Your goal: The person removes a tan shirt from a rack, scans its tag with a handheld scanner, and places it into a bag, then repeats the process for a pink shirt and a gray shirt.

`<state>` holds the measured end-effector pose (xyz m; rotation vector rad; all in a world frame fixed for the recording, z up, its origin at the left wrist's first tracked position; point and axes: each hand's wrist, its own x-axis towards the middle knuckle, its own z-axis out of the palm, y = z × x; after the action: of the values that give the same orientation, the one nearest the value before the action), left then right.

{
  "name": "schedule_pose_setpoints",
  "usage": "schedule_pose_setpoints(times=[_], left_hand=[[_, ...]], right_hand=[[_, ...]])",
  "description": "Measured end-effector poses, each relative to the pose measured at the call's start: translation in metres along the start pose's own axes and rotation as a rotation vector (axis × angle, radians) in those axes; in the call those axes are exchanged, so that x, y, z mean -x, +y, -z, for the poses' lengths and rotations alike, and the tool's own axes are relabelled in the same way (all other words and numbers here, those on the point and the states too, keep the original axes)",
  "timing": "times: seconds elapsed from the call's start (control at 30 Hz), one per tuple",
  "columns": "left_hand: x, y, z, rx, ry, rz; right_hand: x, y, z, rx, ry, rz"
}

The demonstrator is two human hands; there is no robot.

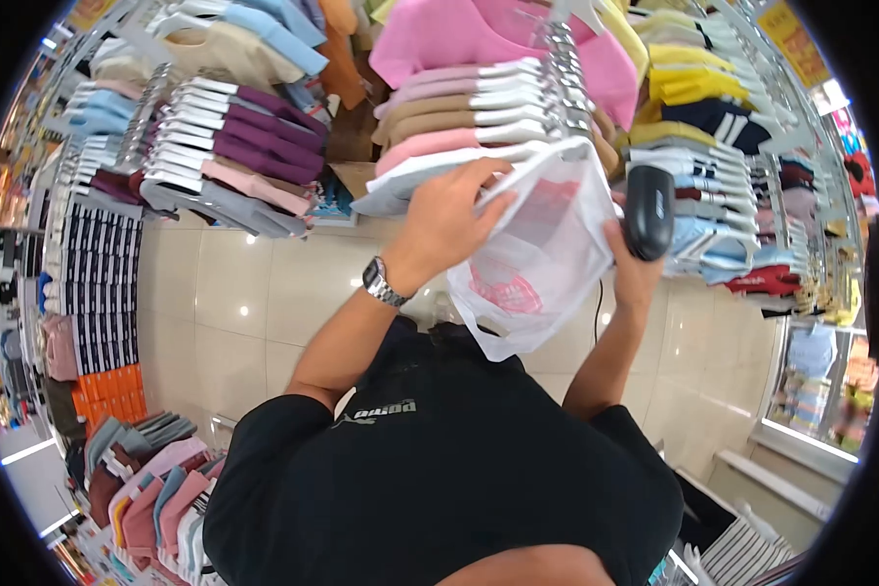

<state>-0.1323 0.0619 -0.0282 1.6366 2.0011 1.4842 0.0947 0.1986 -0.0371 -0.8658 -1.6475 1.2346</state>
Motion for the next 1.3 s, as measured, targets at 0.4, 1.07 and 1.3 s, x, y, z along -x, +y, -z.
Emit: schedule_pose_setpoints(times=[0.4, 1.07, 1.3], left_hand=[[0.049, -0.018, 0.062, 0.177, -0.024, -0.011], [0.314, -0.199, 0.280, 0.087, 0.257, 0.546], [0.330, -0.240, 0.313, 0.006, 0.317, 0.530]], right_hand=[[0.082, -0.058, 0.048, 0.300, 0.387, 0.011], [0.187, -0.115, -0.287, -0.183, -0.465, -0.158], [0.182, -0.038, -0.397, 0.121, -0.481, -0.011]])
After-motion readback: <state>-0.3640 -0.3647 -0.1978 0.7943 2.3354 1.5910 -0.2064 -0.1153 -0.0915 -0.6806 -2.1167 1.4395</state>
